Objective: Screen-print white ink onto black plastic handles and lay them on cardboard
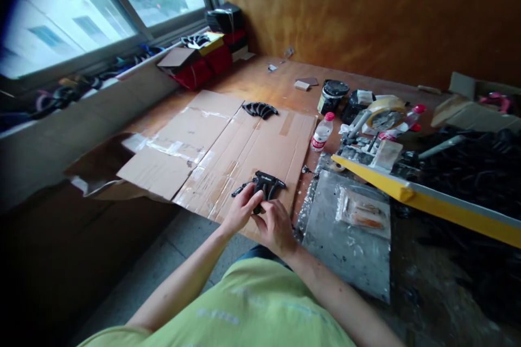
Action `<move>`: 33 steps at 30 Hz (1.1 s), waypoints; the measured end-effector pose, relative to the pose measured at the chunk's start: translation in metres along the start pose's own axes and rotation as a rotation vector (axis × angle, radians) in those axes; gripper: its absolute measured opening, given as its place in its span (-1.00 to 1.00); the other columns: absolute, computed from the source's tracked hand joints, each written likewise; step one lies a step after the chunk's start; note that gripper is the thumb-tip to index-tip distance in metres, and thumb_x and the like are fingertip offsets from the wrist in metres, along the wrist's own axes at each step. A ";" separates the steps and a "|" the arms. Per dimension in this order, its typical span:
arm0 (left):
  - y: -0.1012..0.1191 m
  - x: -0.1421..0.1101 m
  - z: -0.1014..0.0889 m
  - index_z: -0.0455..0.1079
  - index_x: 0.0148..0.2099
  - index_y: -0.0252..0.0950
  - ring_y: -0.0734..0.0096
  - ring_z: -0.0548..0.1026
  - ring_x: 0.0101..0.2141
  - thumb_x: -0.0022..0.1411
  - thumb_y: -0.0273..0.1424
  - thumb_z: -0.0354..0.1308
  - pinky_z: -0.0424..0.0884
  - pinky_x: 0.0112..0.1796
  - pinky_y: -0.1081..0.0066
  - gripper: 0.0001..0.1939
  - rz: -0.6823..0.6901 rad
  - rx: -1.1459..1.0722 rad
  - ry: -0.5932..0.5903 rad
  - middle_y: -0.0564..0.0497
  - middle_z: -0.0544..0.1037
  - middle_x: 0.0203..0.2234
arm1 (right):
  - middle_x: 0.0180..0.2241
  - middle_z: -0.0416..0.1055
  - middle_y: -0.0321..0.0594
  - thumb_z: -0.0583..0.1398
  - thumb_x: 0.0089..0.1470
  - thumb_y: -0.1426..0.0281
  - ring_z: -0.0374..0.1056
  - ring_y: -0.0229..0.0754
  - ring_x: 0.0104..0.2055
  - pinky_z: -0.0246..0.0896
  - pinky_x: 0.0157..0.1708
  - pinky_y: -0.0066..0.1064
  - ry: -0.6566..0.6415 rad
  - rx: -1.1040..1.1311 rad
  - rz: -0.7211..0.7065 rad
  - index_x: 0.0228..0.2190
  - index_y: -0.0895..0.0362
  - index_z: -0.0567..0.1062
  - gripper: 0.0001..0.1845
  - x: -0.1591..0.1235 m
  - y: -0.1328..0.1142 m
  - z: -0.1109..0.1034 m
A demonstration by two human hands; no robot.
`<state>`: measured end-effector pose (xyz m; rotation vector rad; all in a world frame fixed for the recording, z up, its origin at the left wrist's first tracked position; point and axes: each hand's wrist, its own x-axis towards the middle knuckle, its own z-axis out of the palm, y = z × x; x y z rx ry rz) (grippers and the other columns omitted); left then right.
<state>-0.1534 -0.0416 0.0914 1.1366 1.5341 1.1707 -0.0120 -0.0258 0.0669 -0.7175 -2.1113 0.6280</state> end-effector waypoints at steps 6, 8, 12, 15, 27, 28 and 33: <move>0.003 0.024 -0.012 0.26 -0.24 -0.26 0.52 0.34 -0.49 0.25 -0.04 0.07 0.29 -0.44 0.49 -0.65 -0.047 -0.141 -0.147 0.14 0.31 -0.48 | -0.28 0.38 -0.16 0.15 0.22 0.41 0.34 -0.10 -0.22 0.37 -0.21 -0.19 0.081 -0.056 0.099 0.01 0.09 0.27 -0.68 0.016 -0.009 0.011; 0.006 0.029 -0.010 0.25 -0.26 -0.25 0.53 0.34 -0.51 0.25 -0.04 0.08 0.29 -0.46 0.50 -0.64 -0.059 -0.180 -0.175 0.15 0.31 -0.49 | -0.27 0.39 -0.15 0.15 0.22 0.40 0.34 -0.09 -0.22 0.37 -0.21 -0.18 0.094 -0.066 0.126 0.00 0.09 0.28 -0.69 0.018 -0.009 0.009; 0.008 0.033 -0.005 0.23 -0.27 -0.25 0.54 0.34 -0.50 0.24 -0.05 0.10 0.29 -0.46 0.51 -0.65 -0.065 -0.198 -0.197 0.15 0.30 -0.50 | -0.26 0.40 -0.14 0.16 0.21 0.40 0.35 -0.09 -0.21 0.37 -0.21 -0.18 0.128 -0.059 0.146 0.00 0.08 0.30 -0.68 0.018 -0.004 0.007; 0.007 0.035 -0.002 0.23 -0.27 -0.25 0.54 0.33 -0.51 0.24 -0.04 0.09 0.28 -0.47 0.52 -0.65 -0.075 -0.186 -0.192 0.16 0.30 -0.51 | -0.28 0.40 -0.16 0.16 0.21 0.41 0.36 -0.10 -0.23 0.37 -0.21 -0.20 0.130 -0.057 0.153 0.00 0.08 0.30 -0.68 0.017 -0.001 0.005; -0.066 0.009 -0.018 0.22 -0.30 -0.27 0.52 0.40 -0.55 0.19 0.03 0.11 0.38 -0.52 0.49 -0.56 -0.280 -0.130 0.170 0.13 0.36 -0.53 | -0.27 0.49 -0.14 0.12 0.25 0.34 0.39 -0.08 -0.18 0.34 -0.11 -0.15 -0.060 -0.092 0.252 -0.07 0.10 0.48 -0.75 0.011 0.047 0.000; -0.082 0.002 -0.025 0.21 -0.30 -0.27 0.51 0.40 -0.58 0.18 0.05 0.11 0.40 -0.52 0.47 -0.55 -0.342 -0.117 0.224 0.14 0.36 -0.56 | -0.26 0.49 -0.13 0.12 0.25 0.35 0.39 -0.08 -0.17 0.34 -0.10 -0.14 -0.077 -0.106 0.271 -0.10 0.10 0.50 -0.76 0.008 0.057 0.004; -0.144 -0.027 -0.053 0.24 -0.23 -0.25 0.41 0.45 -0.61 0.15 0.08 0.10 0.46 -0.51 0.39 -0.52 -0.577 -0.103 0.401 0.15 0.38 -0.65 | -0.20 0.49 -0.10 0.13 0.21 0.40 0.36 -0.06 -0.11 0.32 -0.05 -0.14 -0.229 -0.162 0.277 -0.15 0.13 0.54 -0.77 0.000 0.092 0.037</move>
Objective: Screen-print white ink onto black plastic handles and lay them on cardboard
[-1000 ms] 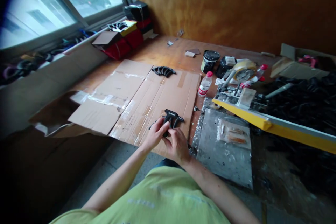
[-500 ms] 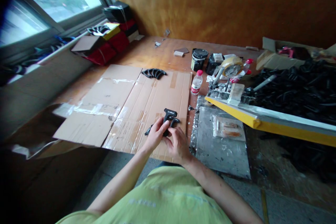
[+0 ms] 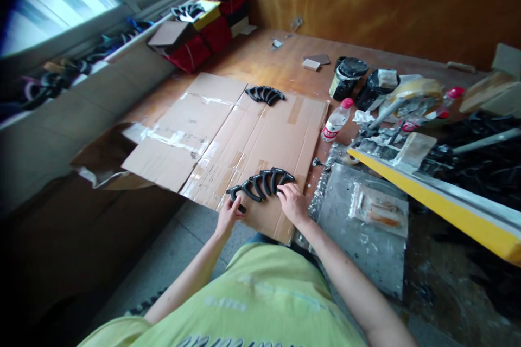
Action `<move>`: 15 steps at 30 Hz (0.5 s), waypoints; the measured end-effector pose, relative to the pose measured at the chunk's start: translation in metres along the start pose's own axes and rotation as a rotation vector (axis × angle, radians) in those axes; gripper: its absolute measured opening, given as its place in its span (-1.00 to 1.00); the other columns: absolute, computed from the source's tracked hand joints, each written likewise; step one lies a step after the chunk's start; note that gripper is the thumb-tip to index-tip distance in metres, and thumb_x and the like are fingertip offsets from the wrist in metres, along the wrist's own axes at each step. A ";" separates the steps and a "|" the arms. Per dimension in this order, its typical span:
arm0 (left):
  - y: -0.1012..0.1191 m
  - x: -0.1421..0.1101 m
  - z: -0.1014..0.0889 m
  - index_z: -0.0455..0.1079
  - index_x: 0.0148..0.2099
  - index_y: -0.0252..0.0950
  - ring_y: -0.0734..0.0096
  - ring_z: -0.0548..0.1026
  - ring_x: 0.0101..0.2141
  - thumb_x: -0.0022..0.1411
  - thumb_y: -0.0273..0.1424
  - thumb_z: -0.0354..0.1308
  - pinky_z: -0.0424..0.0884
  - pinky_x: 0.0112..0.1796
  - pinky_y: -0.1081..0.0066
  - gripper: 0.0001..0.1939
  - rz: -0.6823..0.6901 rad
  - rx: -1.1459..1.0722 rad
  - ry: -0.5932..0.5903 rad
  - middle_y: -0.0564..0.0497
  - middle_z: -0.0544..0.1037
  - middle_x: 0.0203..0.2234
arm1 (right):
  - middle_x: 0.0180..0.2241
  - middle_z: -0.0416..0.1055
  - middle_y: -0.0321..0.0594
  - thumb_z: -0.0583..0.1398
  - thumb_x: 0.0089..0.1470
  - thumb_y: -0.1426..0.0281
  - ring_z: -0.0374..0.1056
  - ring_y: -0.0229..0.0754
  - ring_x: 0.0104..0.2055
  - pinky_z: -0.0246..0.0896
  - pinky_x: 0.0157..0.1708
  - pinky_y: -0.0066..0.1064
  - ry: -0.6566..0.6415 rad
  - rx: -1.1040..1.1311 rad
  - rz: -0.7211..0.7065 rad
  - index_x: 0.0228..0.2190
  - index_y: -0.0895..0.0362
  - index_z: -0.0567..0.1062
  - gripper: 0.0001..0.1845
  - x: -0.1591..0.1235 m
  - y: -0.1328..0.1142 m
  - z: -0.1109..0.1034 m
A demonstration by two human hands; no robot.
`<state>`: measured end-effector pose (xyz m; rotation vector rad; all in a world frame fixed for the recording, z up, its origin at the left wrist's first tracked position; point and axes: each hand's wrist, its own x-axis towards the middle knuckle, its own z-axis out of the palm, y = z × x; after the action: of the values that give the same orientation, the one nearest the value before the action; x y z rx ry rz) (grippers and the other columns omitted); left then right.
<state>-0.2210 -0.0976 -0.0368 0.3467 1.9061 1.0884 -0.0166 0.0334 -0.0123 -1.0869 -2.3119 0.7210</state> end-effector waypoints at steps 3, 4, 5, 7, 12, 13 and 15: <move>-0.013 0.005 -0.004 0.24 -0.23 -0.25 0.35 0.49 -0.59 0.17 0.06 0.10 0.48 -0.50 0.34 -0.55 -0.063 0.007 0.029 0.11 0.42 -0.64 | -0.17 0.47 -0.09 0.14 0.20 0.41 0.33 -0.05 -0.07 0.30 -0.04 -0.16 -0.117 -0.076 -0.015 -0.07 0.12 0.53 -0.72 0.013 0.002 0.020; -0.015 0.005 -0.003 0.24 -0.22 -0.25 0.34 0.51 -0.59 0.18 0.05 0.09 0.49 -0.50 0.33 -0.56 -0.067 0.003 0.034 0.10 0.44 -0.63 | -0.15 0.46 -0.08 0.15 0.20 0.40 0.32 -0.05 -0.06 0.29 -0.04 -0.17 -0.158 -0.112 -0.011 -0.05 0.11 0.52 -0.70 0.018 0.001 0.026; -0.016 0.004 -0.002 0.24 -0.21 -0.25 0.33 0.51 -0.58 0.19 0.04 0.08 0.49 -0.50 0.32 -0.57 -0.063 -0.005 0.039 0.09 0.45 -0.62 | -0.14 0.46 -0.07 0.16 0.20 0.39 0.31 -0.04 -0.06 0.29 -0.05 -0.18 -0.198 -0.154 0.003 -0.03 0.09 0.52 -0.69 0.023 0.000 0.031; -0.018 0.002 0.002 0.24 -0.18 -0.25 0.32 0.51 -0.60 0.21 0.03 0.07 0.49 -0.50 0.31 -0.57 -0.052 -0.029 0.051 0.10 0.46 -0.63 | -0.14 0.45 -0.07 0.15 0.21 0.35 0.30 -0.04 -0.06 0.27 -0.06 -0.20 -0.266 -0.246 0.056 -0.04 0.07 0.53 -0.69 0.032 -0.003 0.036; -0.022 -0.001 0.008 0.22 -0.17 -0.25 0.29 0.52 -0.59 0.19 0.06 0.07 0.49 -0.49 0.29 -0.54 -0.112 -0.063 0.049 0.10 0.46 -0.66 | -0.17 0.46 -0.06 0.07 0.27 0.23 0.29 -0.03 -0.06 0.24 -0.12 -0.25 -0.347 -0.400 0.147 -0.14 0.06 0.56 -0.69 0.039 -0.010 0.034; -0.022 -0.001 0.010 0.22 -0.19 -0.25 0.28 0.53 -0.59 0.19 0.08 0.06 0.49 -0.49 0.29 -0.53 -0.133 -0.056 0.043 0.07 0.47 -0.65 | -0.17 0.45 -0.04 0.07 0.27 0.22 0.29 -0.02 -0.06 0.23 -0.12 -0.25 -0.352 -0.409 0.157 -0.15 0.07 0.56 -0.68 0.038 -0.011 0.033; -0.021 0.000 0.012 0.23 -0.22 -0.25 0.27 0.52 -0.60 0.19 0.11 0.03 0.47 -0.50 0.28 -0.51 -0.154 -0.034 0.022 0.02 0.50 -0.63 | -0.19 0.45 -0.03 0.07 0.26 0.20 0.29 -0.02 -0.06 0.22 -0.11 -0.25 -0.368 -0.406 0.163 -0.18 0.10 0.57 -0.66 0.037 -0.011 0.032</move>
<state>-0.2076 -0.1031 -0.0559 0.1664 1.8973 1.0247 -0.0635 0.0492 -0.0216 -1.4338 -2.7912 0.5589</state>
